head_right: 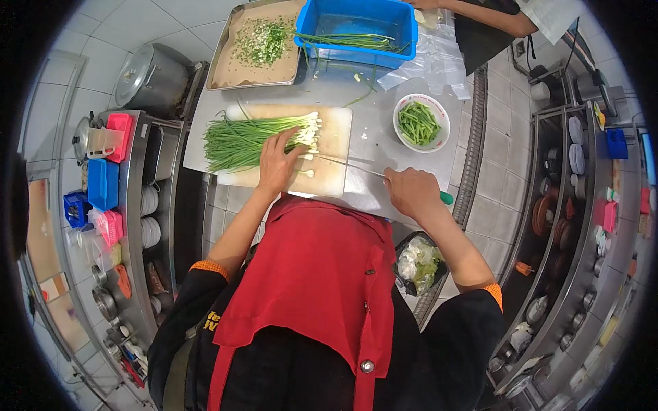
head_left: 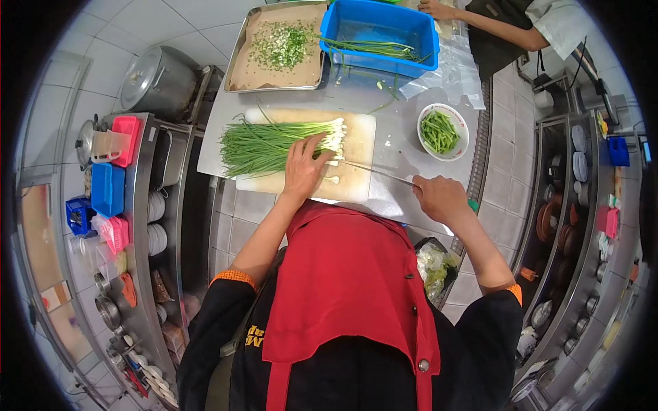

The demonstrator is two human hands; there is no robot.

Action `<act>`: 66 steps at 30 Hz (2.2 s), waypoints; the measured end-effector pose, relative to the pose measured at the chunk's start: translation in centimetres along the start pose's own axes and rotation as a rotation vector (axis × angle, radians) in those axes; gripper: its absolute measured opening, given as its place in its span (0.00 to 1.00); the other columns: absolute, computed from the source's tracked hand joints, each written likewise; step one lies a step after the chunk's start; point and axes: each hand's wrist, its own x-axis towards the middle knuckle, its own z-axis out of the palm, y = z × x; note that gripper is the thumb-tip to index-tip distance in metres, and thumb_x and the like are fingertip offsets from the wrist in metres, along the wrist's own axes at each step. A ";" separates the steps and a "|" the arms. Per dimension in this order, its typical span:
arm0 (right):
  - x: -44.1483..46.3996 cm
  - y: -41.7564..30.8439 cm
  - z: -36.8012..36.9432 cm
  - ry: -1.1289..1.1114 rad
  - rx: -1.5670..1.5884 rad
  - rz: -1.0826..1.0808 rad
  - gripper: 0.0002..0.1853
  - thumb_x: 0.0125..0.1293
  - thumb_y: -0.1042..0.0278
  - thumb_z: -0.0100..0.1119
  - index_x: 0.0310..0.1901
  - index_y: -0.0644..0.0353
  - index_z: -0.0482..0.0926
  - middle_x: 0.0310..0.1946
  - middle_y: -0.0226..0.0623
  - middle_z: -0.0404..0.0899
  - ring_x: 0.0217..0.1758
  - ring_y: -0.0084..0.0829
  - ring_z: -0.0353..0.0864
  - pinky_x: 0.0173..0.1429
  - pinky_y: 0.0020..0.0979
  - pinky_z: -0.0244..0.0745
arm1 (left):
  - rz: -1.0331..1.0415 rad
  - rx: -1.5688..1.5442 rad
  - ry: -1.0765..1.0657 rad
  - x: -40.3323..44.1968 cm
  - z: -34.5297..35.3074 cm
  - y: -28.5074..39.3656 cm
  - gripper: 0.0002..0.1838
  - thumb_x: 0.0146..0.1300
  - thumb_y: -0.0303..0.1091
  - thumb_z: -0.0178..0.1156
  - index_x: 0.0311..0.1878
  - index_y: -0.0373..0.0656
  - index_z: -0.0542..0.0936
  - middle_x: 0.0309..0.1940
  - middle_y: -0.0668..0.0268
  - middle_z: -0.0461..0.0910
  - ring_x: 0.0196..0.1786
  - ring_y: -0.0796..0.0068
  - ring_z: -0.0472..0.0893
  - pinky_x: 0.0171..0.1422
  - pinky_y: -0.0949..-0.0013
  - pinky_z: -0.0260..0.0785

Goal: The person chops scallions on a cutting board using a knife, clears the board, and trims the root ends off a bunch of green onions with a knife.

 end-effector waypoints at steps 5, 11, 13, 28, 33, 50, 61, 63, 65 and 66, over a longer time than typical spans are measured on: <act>-0.1 0.1 0.3 0.003 -0.027 0.000 0.11 0.70 0.56 0.52 0.44 0.51 0.80 0.25 0.45 0.83 0.28 0.46 0.85 0.32 0.45 0.78 | -0.021 0.000 -0.050 0.0 -0.4 0.1 0.09 0.52 0.30 0.65 0.39 0.49 0.85 0.63 0.66 0.74 0.61 0.58 0.73 0.65 0.56 0.65; -0.2 0.1 0.3 0.017 -0.023 0.003 0.11 0.70 0.57 0.52 0.43 0.51 0.80 0.23 0.44 0.82 0.26 0.45 0.84 0.29 0.44 0.78 | -0.052 -0.101 -0.014 -0.1 -0.1 -0.3 0.06 0.52 0.31 0.67 0.36 0.47 0.86 0.64 0.66 0.73 0.62 0.57 0.72 0.66 0.56 0.63; 0.1 0.1 0.7 0.046 -0.042 -0.009 0.11 0.70 0.57 0.52 0.43 0.51 0.80 0.23 0.43 0.82 0.26 0.45 0.84 0.28 0.44 0.77 | -0.040 -0.122 -0.047 0.2 -0.6 -0.5 0.06 0.53 0.31 0.67 0.35 0.47 0.86 0.64 0.66 0.73 0.63 0.57 0.71 0.67 0.56 0.63; 3.3 -1.9 1.7 0.152 -0.135 -0.085 0.08 0.63 0.66 0.54 0.41 0.51 0.81 0.21 0.39 0.80 0.24 0.40 0.84 0.27 0.39 0.75 | -0.068 -0.115 -0.176 1.3 -1.3 -0.5 0.06 0.54 0.35 0.68 0.36 0.51 0.88 0.63 0.69 0.73 0.63 0.58 0.68 0.66 0.57 0.61; 3.4 -2.5 0.4 0.166 -0.164 -0.102 0.08 0.61 0.67 0.54 0.40 0.52 0.81 0.22 0.40 0.81 0.26 0.40 0.85 0.27 0.39 0.76 | -0.084 -0.116 -0.174 1.5 -1.4 -0.2 0.06 0.54 0.35 0.68 0.35 0.50 0.88 0.62 0.69 0.74 0.63 0.58 0.68 0.66 0.56 0.61; 2.1 0.3 -3.2 -0.137 -0.163 0.014 0.09 0.65 0.66 0.53 0.40 0.55 0.83 0.33 0.45 0.84 0.37 0.45 0.86 0.37 0.44 0.80 | -0.023 -0.128 -0.106 0.9 -1.8 -0.3 0.06 0.53 0.33 0.67 0.36 0.48 0.85 0.60 0.66 0.75 0.62 0.58 0.71 0.65 0.56 0.63; 1.2 0.3 -1.2 -0.022 -0.014 0.073 0.12 0.69 0.58 0.51 0.44 0.52 0.81 0.29 0.47 0.83 0.32 0.49 0.85 0.35 0.48 0.79 | -0.108 -0.059 -0.039 0.8 0.0 -0.9 0.12 0.56 0.31 0.63 0.45 0.51 0.82 0.56 0.69 0.76 0.57 0.61 0.74 0.59 0.58 0.67; 1.6 0.1 -0.5 -0.003 -0.001 0.068 0.12 0.69 0.58 0.51 0.43 0.52 0.81 0.29 0.48 0.83 0.32 0.49 0.85 0.35 0.48 0.79 | -0.084 0.017 -0.064 1.0 -0.1 -1.0 0.12 0.56 0.30 0.62 0.44 0.53 0.82 0.56 0.70 0.77 0.55 0.62 0.75 0.57 0.60 0.67; 2.2 -0.3 0.1 0.004 0.008 0.054 0.11 0.69 0.59 0.51 0.43 0.53 0.81 0.29 0.48 0.83 0.32 0.49 0.85 0.36 0.48 0.79 | -0.064 0.054 -0.083 1.2 -0.1 -0.9 0.12 0.55 0.30 0.62 0.44 0.54 0.82 0.56 0.71 0.77 0.55 0.62 0.75 0.57 0.60 0.68; 2.3 -0.4 0.3 0.005 0.008 0.054 0.11 0.69 0.59 0.51 0.43 0.53 0.81 0.29 0.48 0.83 0.32 0.49 0.85 0.36 0.48 0.79 | -0.046 0.091 -0.100 1.2 -0.1 -0.8 0.12 0.55 0.31 0.62 0.44 0.55 0.83 0.56 0.71 0.77 0.55 0.63 0.75 0.57 0.61 0.68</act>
